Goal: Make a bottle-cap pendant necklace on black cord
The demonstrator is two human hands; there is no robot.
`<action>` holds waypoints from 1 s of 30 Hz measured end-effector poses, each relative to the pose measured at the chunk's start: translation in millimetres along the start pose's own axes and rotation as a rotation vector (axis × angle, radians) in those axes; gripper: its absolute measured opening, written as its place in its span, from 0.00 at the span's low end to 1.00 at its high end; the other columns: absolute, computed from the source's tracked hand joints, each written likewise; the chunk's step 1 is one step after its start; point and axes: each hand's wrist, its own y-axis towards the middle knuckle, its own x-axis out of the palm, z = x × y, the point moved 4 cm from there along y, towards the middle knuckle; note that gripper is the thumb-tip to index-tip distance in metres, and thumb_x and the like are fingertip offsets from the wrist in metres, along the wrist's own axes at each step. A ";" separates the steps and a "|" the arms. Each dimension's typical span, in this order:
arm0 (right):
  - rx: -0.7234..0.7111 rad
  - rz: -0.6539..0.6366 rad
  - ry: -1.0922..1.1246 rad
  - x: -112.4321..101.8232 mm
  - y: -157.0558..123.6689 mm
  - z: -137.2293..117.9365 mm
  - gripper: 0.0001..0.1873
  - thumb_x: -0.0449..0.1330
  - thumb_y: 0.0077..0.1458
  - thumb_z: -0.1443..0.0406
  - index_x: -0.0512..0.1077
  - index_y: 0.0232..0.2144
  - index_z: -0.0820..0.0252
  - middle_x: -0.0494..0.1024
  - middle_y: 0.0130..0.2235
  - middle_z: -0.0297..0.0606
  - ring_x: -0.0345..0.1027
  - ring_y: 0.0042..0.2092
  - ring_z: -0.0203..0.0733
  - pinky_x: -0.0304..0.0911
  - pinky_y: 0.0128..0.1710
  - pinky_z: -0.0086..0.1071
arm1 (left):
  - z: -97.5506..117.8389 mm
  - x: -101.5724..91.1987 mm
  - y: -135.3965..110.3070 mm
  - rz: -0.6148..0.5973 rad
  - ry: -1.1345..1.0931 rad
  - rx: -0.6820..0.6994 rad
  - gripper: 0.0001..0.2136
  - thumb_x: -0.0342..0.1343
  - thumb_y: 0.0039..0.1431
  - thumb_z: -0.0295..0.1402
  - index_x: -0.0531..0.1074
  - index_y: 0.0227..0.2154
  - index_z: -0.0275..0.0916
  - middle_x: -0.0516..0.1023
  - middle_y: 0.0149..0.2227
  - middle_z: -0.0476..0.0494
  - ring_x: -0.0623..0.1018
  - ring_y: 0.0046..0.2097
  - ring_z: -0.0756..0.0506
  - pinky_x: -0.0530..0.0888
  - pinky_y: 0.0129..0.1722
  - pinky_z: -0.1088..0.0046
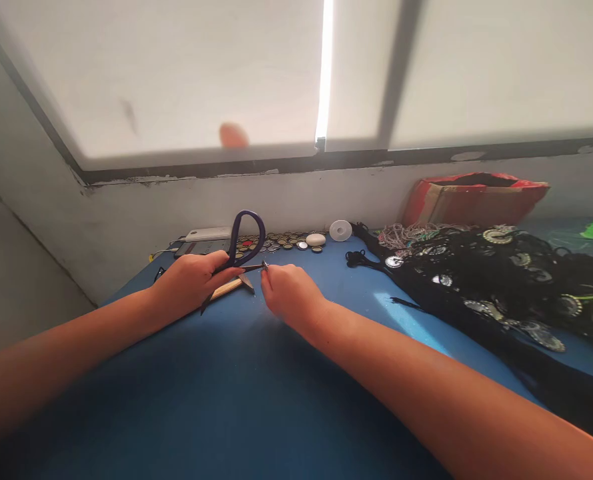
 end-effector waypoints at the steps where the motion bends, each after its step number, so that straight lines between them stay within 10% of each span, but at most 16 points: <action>1: -0.013 0.017 -0.009 -0.4 -0.2 0.0 0.19 0.44 0.64 0.64 0.61 0.21 0.59 0.65 0.19 0.33 0.52 0.21 0.33 0.42 0.25 0.31 | 0.3 -0.9 0.6 -0.004 -0.042 -0.018 0.19 0.46 0.63 0.47 0.63 0.23 0.40 0.63 0.16 0.54 0.66 0.19 0.49 0.58 0.22 0.74; 30: -0.566 0.498 -0.186 -18.3 6.4 26.6 0.20 0.42 0.66 0.60 0.71 0.34 0.63 0.78 0.27 0.42 0.69 0.27 0.39 0.53 0.26 0.32 | 34.9 12.5 -14.7 -0.671 -1.440 -0.540 0.24 0.50 0.58 0.54 0.57 0.20 0.39 0.54 0.12 0.57 0.51 0.15 0.56 0.50 0.17 0.77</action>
